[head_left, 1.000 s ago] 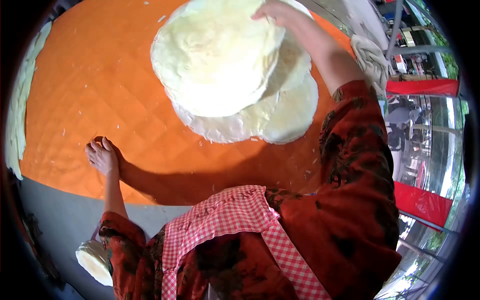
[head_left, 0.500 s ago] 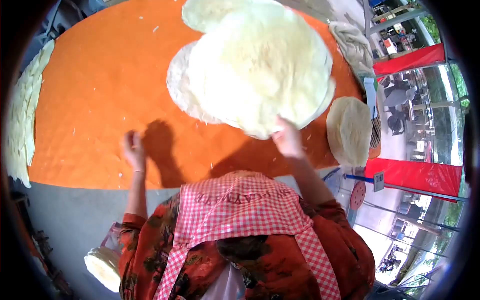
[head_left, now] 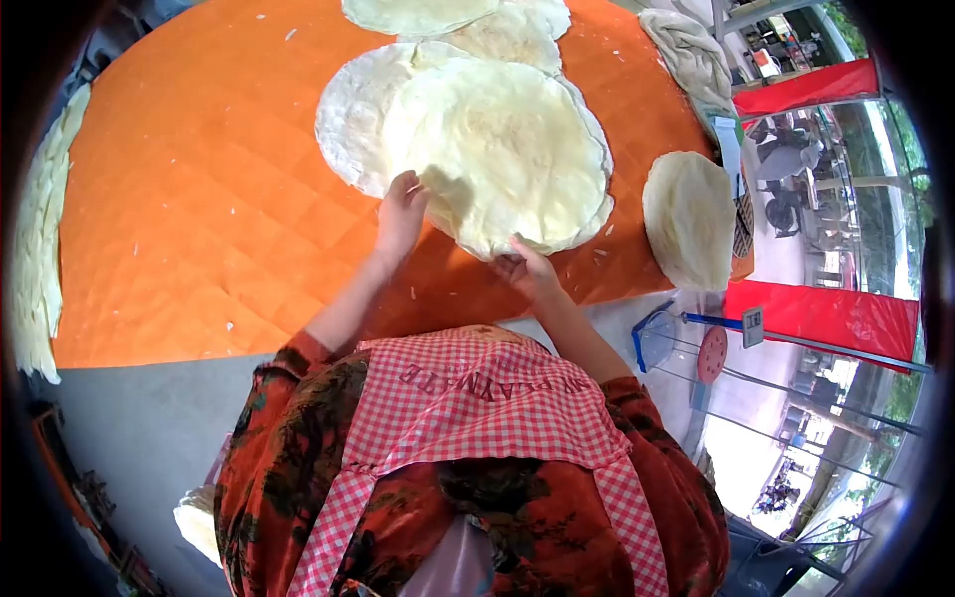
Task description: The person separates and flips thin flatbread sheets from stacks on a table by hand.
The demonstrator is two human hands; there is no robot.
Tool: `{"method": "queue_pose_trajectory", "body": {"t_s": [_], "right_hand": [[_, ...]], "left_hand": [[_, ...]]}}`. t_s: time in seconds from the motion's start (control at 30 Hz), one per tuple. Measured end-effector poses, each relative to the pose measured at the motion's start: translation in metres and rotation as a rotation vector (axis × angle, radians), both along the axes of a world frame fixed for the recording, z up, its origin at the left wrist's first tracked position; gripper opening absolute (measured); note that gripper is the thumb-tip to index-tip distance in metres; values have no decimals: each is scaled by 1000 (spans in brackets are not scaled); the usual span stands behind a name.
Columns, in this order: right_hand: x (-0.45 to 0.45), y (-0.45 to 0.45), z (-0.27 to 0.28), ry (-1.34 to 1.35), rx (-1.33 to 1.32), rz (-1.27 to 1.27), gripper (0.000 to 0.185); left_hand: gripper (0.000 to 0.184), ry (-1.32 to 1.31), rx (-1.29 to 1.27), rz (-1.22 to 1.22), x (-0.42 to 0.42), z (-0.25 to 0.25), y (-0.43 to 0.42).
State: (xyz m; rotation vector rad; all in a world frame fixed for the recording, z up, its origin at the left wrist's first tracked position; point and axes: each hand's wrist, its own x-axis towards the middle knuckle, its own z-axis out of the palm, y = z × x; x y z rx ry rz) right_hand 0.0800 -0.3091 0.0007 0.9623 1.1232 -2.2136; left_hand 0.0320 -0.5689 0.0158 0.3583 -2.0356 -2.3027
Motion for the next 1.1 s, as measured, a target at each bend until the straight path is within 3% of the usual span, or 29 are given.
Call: {"method": "queue_pose_trajectory", "body": {"t_s": [0.07,0.13,0.23,0.27,0.3,0.37,0.4,0.47,0.5,0.53,0.63,0.67,0.7,0.77,0.8,0.87,0.9,0.97,1.0,1.07,1.1], "right_hand": [[12,1,29,-118,64,181,26],[20,-13,82,-255,268,405,22],[21,-4,90,280,514,576,24],[14,-1,75,597,740,562,21],[2,2,63,712,761,515,28],[-20,-25,93,964,1143,539,51],[-28,-36,98,998,1219,608,61],[-48,-49,84,1045,1345,721,83],[-56,-53,78,1127,1481,610,65],[-68,-48,75,1029,1445,657,51],[-129,-9,68,843,1328,880,18],[-166,15,72,984,1262,763,7],[-207,38,92,941,1269,682,9],[-258,78,191,1049,1310,828,10],[-271,89,224,1109,1121,758,10],[-254,79,297,1241,1446,820,12],[-242,74,295,1323,1520,866,12],[-213,59,293,1487,1679,962,16],[-195,49,276,1425,1625,993,19],[-163,35,205,1375,1516,1029,24],[-149,23,168,1304,1600,1098,25]], "left_hand": [[42,-213,-73,-8,-28,-30,8],[44,-281,22,-14,-36,10,14],[41,-377,-57,-84,-47,21,23],[39,-400,-127,-121,-51,21,25],[35,-396,-48,-153,-53,24,27],[26,-382,111,-217,-55,32,36],[17,-359,148,-161,-49,50,44],[14,-329,259,-113,-45,59,61],[13,-315,311,-91,-44,62,67],[18,-305,368,-105,-41,62,73],[27,193,-455,-141,-36,3,79],[30,130,-365,-251,-33,-35,75],[29,153,-430,-252,-27,-27,80],[30,192,-558,-258,-13,5,86],[31,177,-656,-91,-13,16,86],[34,145,-839,244,-13,36,81],[35,202,-1098,421,-16,44,74],[35,-200,-698,480,-20,18,56],[35,-304,-586,436,-14,3,49],[35,-473,-370,327,-20,-13,35],[35,-297,-572,363,-23,-6,36]]}}
